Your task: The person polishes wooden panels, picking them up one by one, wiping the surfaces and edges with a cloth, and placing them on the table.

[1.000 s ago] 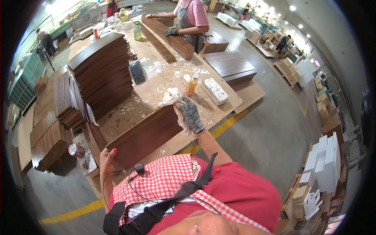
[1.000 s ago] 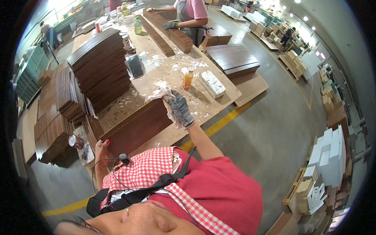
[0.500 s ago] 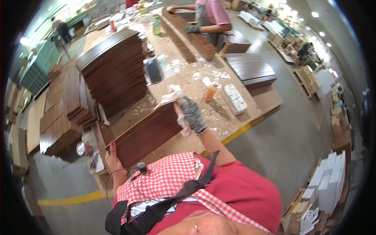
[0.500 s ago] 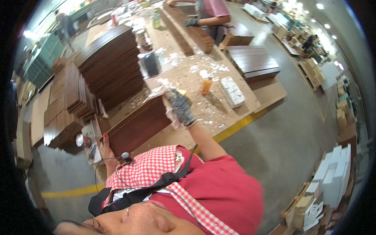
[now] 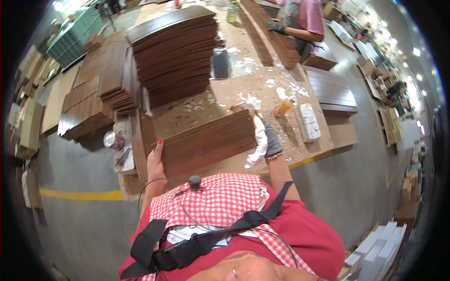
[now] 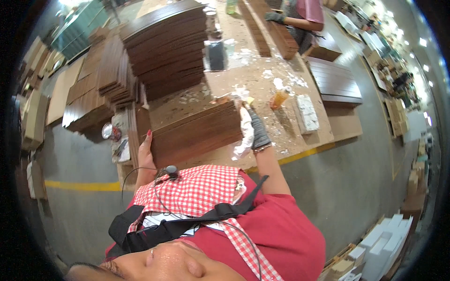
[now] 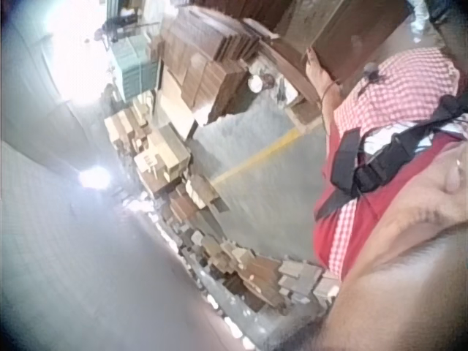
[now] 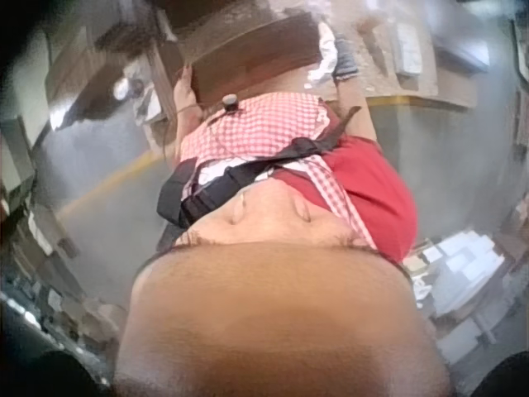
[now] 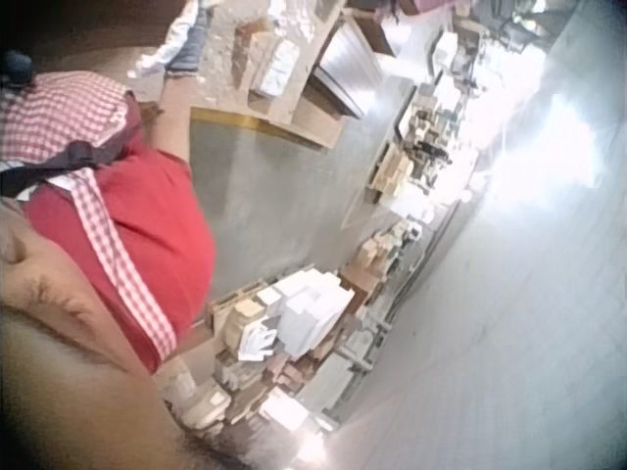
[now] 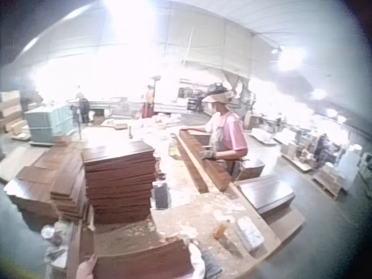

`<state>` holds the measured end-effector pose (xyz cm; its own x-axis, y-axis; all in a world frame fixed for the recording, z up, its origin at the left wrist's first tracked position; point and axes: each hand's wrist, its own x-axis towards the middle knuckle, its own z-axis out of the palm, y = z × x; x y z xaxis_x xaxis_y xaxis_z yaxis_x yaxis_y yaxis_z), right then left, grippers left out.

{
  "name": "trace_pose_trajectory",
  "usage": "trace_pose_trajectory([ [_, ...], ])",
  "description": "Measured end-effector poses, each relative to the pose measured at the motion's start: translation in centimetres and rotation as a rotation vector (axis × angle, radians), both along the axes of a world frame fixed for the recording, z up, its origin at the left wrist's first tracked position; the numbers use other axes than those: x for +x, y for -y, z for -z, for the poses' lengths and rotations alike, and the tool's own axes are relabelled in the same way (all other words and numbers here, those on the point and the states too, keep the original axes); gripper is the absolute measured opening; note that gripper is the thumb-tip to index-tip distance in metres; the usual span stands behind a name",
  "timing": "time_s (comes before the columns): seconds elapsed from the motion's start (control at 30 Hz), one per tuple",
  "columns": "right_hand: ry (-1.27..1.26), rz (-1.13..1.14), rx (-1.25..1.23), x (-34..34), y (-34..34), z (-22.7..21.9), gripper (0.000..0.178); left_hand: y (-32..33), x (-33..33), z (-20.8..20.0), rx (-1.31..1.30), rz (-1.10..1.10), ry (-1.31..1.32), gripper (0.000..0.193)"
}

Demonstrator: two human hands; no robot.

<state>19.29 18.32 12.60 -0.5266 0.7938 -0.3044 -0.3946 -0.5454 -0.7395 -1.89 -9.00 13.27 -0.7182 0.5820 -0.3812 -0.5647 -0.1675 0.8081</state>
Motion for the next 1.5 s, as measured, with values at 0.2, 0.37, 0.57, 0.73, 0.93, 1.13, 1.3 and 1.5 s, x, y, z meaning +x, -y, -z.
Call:
trace_pose_trajectory([
  [0.2, 0.075, -0.149, -0.113, 1.8, -2.3, 3.7, 0.027, 0.7, -1.2, 1.2, 0.126, 0.059, 0.171, 0.076],
  [0.37, 0.357, -0.166, 0.394, 2.4, -3.2, 8.7, 0.041, 0.9, 0.0, -1.6, 0.297, 0.121, 0.217, 0.083],
  [0.57, 0.010, -0.246, -0.060, 0.9, -5.1, 10.3, 0.046, 1.5, -1.7, 1.0, -0.147, -0.148, -0.437, 0.033],
  [0.73, 0.099, 0.011, -0.125, 1.9, -1.8, 2.6, 0.046, 4.2, -5.5, -8.3, 0.008, -0.273, -0.671, 0.031],
  [0.93, 0.319, 0.081, -0.047, 4.5, -2.9, 2.8, 0.042, 8.9, -11.8, -13.3, 0.060, -0.684, -0.604, 0.033],
  [1.13, 0.197, 0.017, 0.011, 5.2, -2.9, 2.4, 0.043, 6.2, -21.7, -10.3, 0.082, -1.102, -0.659, 0.038],
  [1.3, 0.162, 0.015, 0.051, 6.4, -2.9, 2.4, 0.044, 1.5, -26.5, -12.1, -0.186, -1.211, -0.611, 0.042],
  [1.5, 0.104, -0.022, 0.076, 6.4, -3.0, 2.4, 0.046, -3.9, -32.7, -11.2, -0.257, -1.276, -0.484, 0.042],
])
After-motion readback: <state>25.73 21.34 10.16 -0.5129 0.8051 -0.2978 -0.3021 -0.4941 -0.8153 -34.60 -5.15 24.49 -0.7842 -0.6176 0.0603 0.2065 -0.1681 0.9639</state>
